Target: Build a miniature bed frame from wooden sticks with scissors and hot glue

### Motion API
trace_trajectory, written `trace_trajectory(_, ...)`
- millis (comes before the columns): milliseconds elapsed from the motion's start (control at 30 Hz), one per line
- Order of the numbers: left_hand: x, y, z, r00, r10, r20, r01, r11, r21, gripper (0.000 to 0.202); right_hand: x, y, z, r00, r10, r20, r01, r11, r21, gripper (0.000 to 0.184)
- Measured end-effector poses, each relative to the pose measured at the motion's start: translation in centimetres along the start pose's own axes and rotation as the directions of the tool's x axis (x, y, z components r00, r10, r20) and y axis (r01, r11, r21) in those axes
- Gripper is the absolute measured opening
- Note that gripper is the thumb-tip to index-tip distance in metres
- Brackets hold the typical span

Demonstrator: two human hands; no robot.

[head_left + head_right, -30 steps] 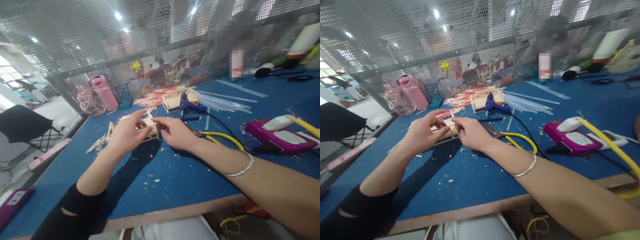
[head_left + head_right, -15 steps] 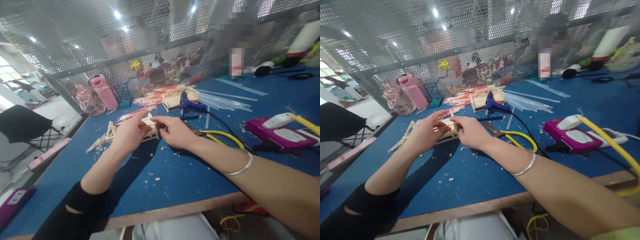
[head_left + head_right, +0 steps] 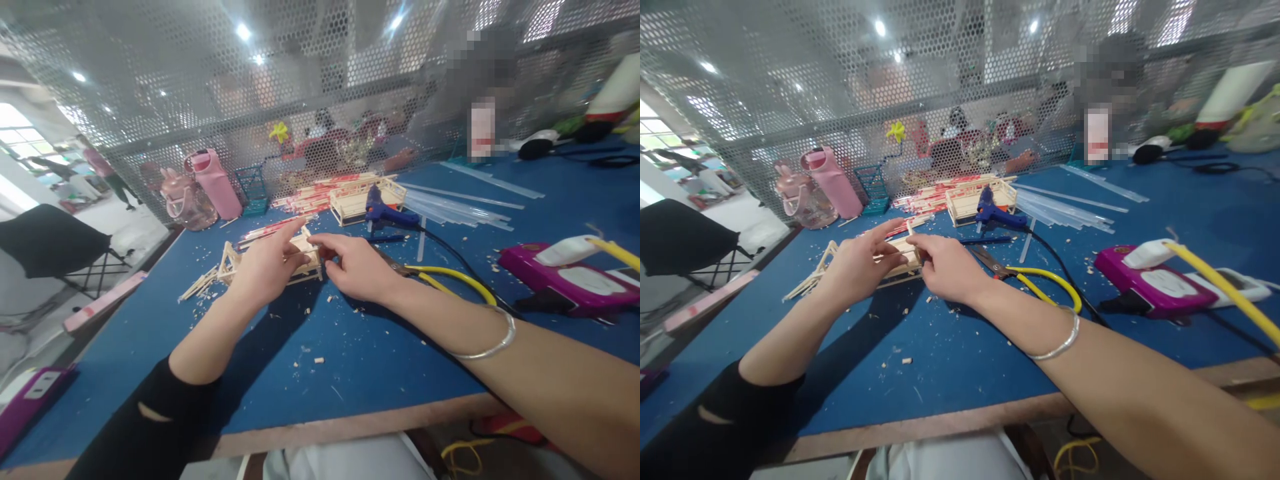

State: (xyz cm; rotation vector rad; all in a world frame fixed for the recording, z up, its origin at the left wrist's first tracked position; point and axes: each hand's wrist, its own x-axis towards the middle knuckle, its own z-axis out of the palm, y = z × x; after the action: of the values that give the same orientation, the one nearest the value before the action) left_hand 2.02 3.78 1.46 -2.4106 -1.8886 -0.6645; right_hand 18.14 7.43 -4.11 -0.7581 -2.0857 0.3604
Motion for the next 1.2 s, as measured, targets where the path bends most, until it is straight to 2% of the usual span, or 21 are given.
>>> trace_trajectory(133,0.1,-0.3,-0.3,1.0,0.026,-0.008,-0.026,0.999,-0.041,0.056,0.0,0.0,0.0,1.0,-0.003,0.002,0.003,1.0,-0.001,0.051)
trace_trajectory(333,-0.7,-1.0,-1.1,0.986,0.027,-0.162,-0.02,0.999,0.046,0.04,-0.2,0.0,-0.2,1.0,0.013,-0.006,-0.014,0.999,-0.051,0.054)
trace_trajectory(567,-1.4,-0.3,0.3,0.997,0.058,-0.045,-0.053,0.992,0.118,0.055,-0.2,-0.1,-0.3,0.997,0.009,-0.082,-0.017,0.995,-0.103,0.053)
trace_trajectory(833,-1.2,0.1,1.0,0.996,0.04,-0.075,-0.026,0.985,0.172,0.056,-0.2,-0.2,-0.3,0.998,0.013,-0.059,-0.017,0.997,-0.082,0.048)
trace_trajectory(1067,-1.1,0.1,0.8,0.999,0.018,-0.048,-0.011,0.992,0.127,0.056,-0.2,-0.3,-0.4,0.999,0.03,-0.034,-0.033,0.996,-0.087,0.049)
trace_trajectory(1200,-1.1,0.3,0.6,0.999,-0.017,-0.045,0.021,0.997,0.07,0.063,-0.3,-0.3,-0.4,0.999,0.019,-0.046,-0.022,0.996,-0.086,0.047)
